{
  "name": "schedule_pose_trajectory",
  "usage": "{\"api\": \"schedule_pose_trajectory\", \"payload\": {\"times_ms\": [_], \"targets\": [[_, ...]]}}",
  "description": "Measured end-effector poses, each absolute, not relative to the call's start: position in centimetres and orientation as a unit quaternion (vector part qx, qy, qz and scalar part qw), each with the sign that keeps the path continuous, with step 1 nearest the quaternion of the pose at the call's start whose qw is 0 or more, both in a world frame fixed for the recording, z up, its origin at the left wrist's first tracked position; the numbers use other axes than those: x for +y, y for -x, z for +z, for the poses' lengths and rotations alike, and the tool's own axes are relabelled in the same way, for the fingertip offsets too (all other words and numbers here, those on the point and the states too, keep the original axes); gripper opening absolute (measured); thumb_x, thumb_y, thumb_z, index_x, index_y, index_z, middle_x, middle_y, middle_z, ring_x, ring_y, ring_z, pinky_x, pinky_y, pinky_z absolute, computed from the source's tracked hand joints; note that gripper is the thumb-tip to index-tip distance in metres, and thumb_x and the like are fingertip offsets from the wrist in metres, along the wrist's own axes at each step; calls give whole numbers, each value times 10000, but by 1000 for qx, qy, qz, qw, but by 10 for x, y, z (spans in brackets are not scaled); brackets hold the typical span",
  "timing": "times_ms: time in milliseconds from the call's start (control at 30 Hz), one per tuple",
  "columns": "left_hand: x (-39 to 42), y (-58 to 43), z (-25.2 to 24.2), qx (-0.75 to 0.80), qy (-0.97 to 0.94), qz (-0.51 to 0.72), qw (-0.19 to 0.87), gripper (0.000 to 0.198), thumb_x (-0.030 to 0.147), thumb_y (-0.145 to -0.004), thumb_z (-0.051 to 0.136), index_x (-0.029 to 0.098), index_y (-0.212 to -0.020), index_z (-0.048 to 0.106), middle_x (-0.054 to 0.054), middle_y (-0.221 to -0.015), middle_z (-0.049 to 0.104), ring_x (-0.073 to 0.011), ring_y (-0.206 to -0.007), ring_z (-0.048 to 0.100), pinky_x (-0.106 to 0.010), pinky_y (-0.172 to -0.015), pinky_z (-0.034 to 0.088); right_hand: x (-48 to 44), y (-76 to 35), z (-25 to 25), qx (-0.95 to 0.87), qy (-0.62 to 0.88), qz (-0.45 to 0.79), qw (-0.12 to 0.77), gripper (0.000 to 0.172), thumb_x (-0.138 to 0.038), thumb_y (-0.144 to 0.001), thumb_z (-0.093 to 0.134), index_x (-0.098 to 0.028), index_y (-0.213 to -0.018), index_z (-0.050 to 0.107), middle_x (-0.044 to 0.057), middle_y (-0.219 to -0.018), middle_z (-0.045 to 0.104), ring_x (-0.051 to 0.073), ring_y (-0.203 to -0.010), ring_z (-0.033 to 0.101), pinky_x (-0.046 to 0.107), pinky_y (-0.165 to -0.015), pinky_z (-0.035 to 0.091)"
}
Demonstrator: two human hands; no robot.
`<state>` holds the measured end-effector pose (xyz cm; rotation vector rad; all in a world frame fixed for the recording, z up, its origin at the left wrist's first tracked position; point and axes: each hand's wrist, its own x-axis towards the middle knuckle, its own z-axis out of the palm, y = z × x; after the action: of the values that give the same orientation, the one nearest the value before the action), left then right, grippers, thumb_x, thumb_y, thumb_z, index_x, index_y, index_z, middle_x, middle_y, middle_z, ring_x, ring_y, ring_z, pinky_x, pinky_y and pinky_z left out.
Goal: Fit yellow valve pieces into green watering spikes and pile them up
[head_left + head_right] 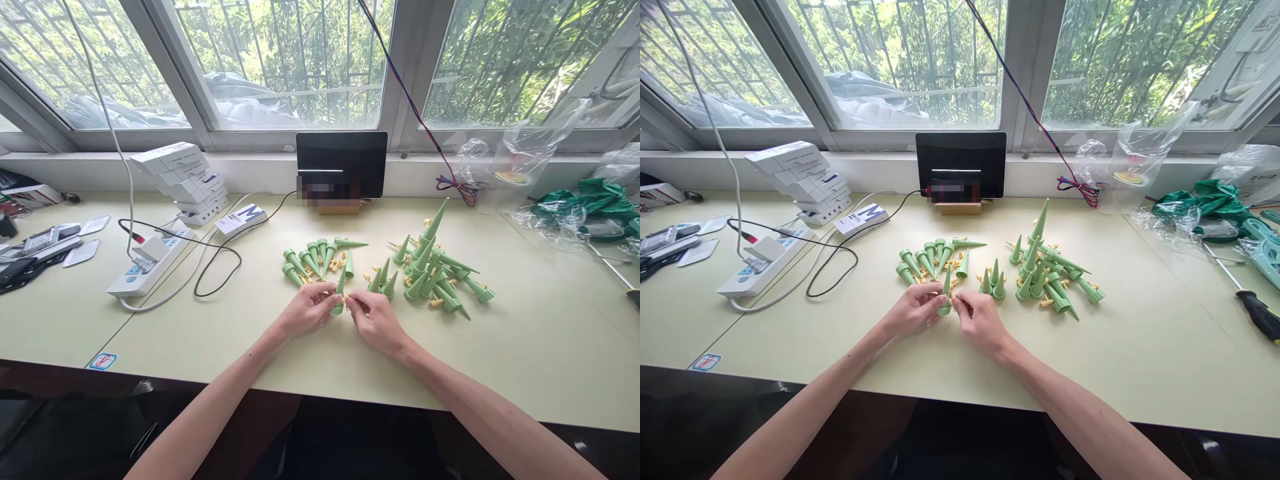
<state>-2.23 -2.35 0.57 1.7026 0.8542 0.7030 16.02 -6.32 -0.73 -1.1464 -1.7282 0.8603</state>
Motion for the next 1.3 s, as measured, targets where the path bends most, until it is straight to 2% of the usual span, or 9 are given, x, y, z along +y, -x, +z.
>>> {"api": "schedule_pose_trajectory", "payload": {"times_ms": [167,267,433,600,800,967,1133,1300], "targets": [[-23,21,5,362,-769,318,420,381,356,-913,555,156,-615,427,24,-638,378,-82,-548,437,-193,-484,391,-62,-161,-7,-624,449,488,413,363,-398,-959,449,-203,-654,474,-43,-464,441,115,-434,387,248,-459,322],[-23,21,3,362,-776,318,407,384,345,-914,553,158,-613,406,25,-643,364,-80,-552,427,-189,-486,395,-61,-162,-7,-609,438,518,411,353,-398,-962,448,-201,-672,489,-54,-436,427,108,-407,362,244,-444,314],[-23,23,1,358,-727,301,502,352,404,-922,543,161,-684,457,56,-585,361,-63,-417,454,-187,-396,378,-62,-161,-8,-650,452,441,423,361,-362,-964,454,-201,-642,466,-28,-509,468,120,-474,409,251,-482,324],[-23,23,3,361,-666,283,589,367,456,-900,562,168,-702,453,69,-588,355,-57,-355,432,-200,-346,430,-64,-159,-8,-699,455,347,429,373,-309,-963,449,-198,-608,424,-23,-554,429,120,-515,361,267,-515,288],[-23,22,6,356,-686,292,564,337,432,-898,572,143,-730,527,52,-620,429,-52,-389,463,-185,-370,419,-64,-160,-8,-704,453,334,433,369,-277,-957,450,-195,-604,382,-37,-554,368,110,-523,307,268,-516,249],[-24,22,5,355,-708,294,536,298,400,-906,574,126,-790,590,30,-588,490,-75,-440,502,-196,-434,421,-63,-161,-10,-692,455,366,424,354,-276,-958,452,-191,-617,415,-32,-547,408,108,-512,349,262,-510,255],[-24,22,5,356,-704,299,536,311,408,-897,585,135,-749,573,40,-573,472,-79,-426,507,-199,-423,419,-63,-160,-11,-692,455,363,426,349,-268,-958,451,-191,-618,428,-30,-542,416,110,-509,351,264,-508,254],[-22,23,6,344,-691,282,570,320,428,-909,564,133,-787,591,43,-605,471,-72,-406,504,-198,-395,433,-62,-159,-12,-710,450,323,435,353,-247,-954,457,-189,-610,405,-36,-557,380,107,-524,316,266,-519,244]]}}
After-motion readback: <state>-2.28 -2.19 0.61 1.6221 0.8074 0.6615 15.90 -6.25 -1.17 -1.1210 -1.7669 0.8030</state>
